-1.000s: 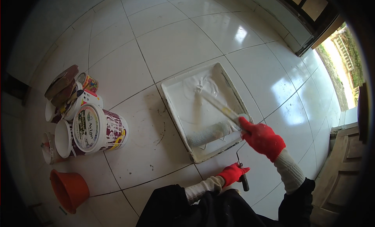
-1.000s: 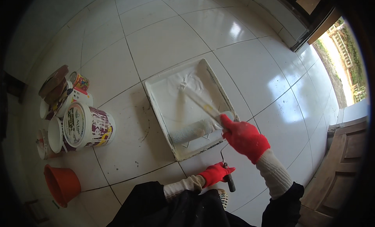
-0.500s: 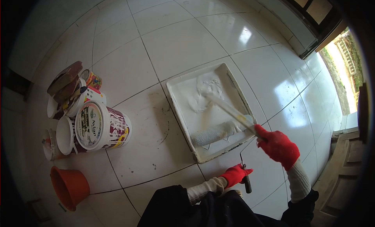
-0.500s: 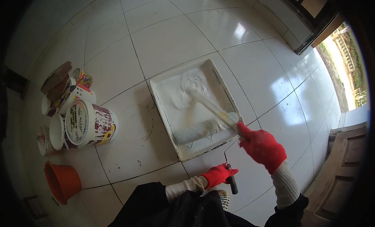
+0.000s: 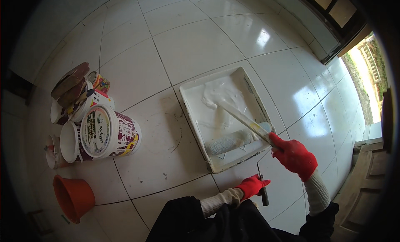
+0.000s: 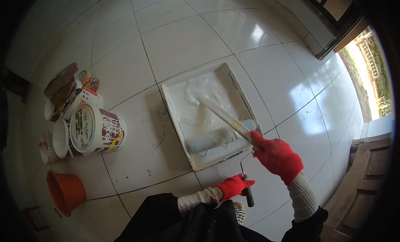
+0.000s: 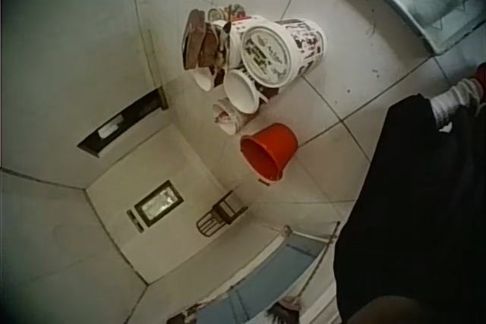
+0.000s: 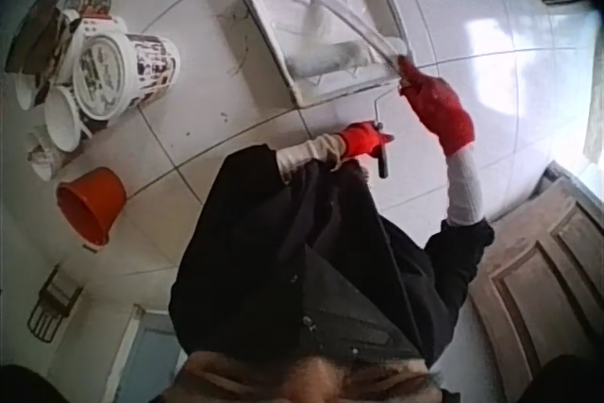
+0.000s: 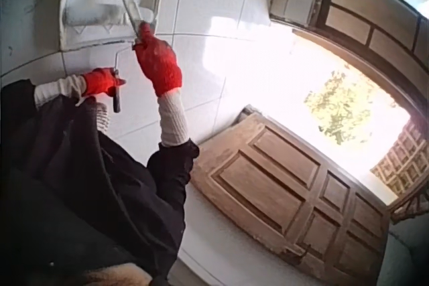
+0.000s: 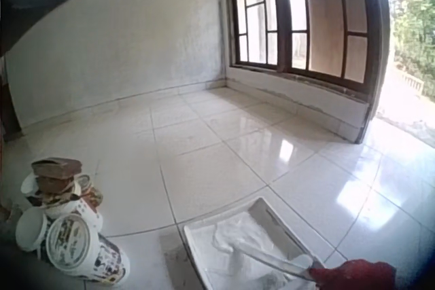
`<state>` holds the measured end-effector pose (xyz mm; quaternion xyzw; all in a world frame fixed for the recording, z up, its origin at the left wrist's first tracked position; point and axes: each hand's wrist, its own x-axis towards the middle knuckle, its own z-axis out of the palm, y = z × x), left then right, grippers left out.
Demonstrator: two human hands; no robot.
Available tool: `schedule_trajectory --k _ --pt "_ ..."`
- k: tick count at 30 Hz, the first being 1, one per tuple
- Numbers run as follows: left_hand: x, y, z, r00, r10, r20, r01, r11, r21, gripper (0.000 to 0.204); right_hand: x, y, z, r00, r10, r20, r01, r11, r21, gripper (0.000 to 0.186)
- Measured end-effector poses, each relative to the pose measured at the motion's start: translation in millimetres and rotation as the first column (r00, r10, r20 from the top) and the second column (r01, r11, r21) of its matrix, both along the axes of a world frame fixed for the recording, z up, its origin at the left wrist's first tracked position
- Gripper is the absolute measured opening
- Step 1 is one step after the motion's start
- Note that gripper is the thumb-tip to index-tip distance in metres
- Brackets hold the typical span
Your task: The person places a lid on a paint bucket, stirs the white paint in a tray with a wooden stick, and coats a paint roller by rolling it back and forth in the tray.
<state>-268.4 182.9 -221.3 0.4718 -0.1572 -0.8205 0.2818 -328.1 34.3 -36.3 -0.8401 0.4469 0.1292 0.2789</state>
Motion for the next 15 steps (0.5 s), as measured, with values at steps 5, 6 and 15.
schedule_trajectory --k 5,6,15 --pt "1 -1 9 1.000 -0.017 0.014 0.017 1.000 -0.018 0.041 43 -10 -12 0.996 0.081 0.039 -0.080 0.996 -0.026 0.053" --pt "-1 -2 6 0.999 -0.038 0.025 0.038 0.999 -0.016 0.041 48 -4 -17 0.993 0.118 0.016 -0.117 0.992 -0.052 0.054" --pt "0 0 3 1.000 -0.006 0.012 0.006 1.000 -0.002 0.043 25 -15 6 0.995 0.078 -0.061 -0.086 0.985 -0.149 0.055"
